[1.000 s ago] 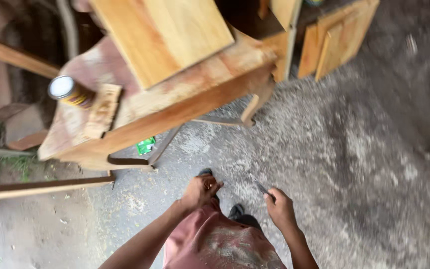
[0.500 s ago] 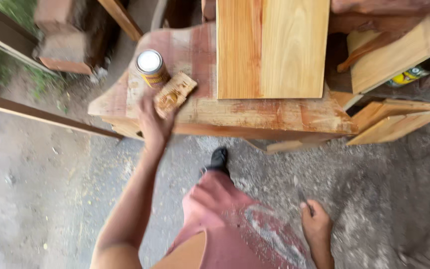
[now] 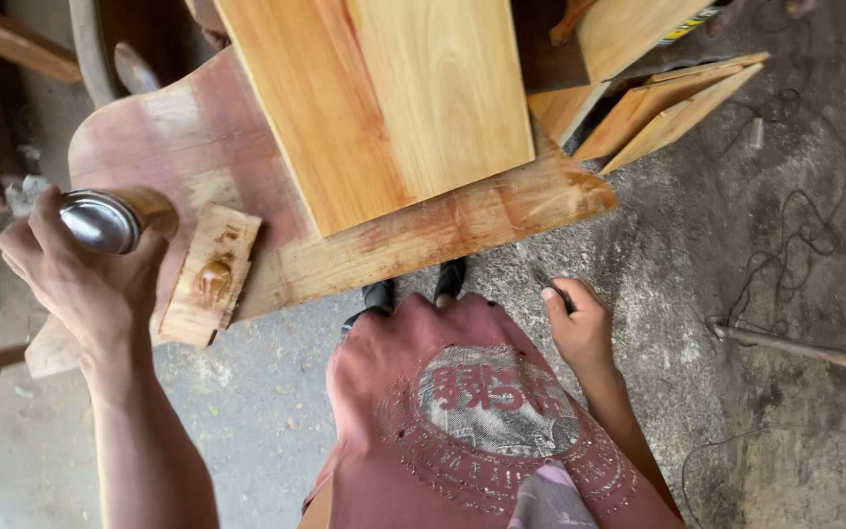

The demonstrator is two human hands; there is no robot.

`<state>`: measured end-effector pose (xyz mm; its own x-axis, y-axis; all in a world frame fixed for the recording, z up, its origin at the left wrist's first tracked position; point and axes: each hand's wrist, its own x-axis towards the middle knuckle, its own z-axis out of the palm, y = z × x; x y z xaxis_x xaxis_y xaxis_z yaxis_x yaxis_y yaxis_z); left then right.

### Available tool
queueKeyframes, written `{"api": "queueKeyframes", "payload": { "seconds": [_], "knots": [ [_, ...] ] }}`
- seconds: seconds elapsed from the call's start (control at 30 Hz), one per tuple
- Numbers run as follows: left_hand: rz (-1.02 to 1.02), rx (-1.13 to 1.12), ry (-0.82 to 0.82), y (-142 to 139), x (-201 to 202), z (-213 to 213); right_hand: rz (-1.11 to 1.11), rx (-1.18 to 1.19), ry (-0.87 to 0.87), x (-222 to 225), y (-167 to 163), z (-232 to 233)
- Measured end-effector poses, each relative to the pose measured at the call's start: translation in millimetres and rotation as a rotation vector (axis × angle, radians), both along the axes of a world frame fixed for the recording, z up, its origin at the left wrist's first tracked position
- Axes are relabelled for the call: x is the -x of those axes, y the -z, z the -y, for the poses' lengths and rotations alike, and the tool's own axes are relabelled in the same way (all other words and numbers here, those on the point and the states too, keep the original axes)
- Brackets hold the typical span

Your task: The person applies reddish-brown wood stain to wooden boards using a small flat applicator, dipping it into an open can. They hold each board steady with one hand while spreading stain across the surface, repositioning and turning boards to coat different areas, and briefly walk across the workshop floor between boards.

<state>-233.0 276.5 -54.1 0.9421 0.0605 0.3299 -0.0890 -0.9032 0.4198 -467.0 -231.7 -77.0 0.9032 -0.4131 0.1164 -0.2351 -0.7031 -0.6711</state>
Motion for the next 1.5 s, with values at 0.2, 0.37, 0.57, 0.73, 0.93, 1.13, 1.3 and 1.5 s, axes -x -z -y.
{"api": "queueKeyframes", "payload": {
  "seconds": [0.2, 0.37, 0.57, 0.73, 0.93, 1.13, 1.3, 1.5],
  "knots": [
    [-0.302, 0.399, 0.088, -26, 75, 77, -0.071, -0.246, -0.045, -38, 15, 12],
    [-0.368, 0.31, 0.096, -14, 93, 113, -0.14, -0.141, -0.229, -79, -5, -5],
    [-0.223, 0.181, 0.164, 15, 69, 113, -0.045, -0.005, -0.541, -136, -41, -53],
    [-0.238, 0.061, 0.143, 28, 27, 96, 0.062, 0.0, -0.692, -168, -57, -81],
    [-0.31, 0.079, 0.18, 16, 1, 86, 0.058, 0.061, -0.733, -172, -62, -77],
    [-0.431, 0.065, 0.266, 19, 23, 137, 0.001, 0.056, -0.677, -168, -57, -69],
    [-0.096, 0.162, 0.087, 27, 67, 109, -0.019, 0.021, -0.666, -165, -55, -68],
    [-0.368, 0.074, -0.418, 78, 104, 55, -0.014, 0.038, -0.598, -167, -54, -73]
  ]
}}
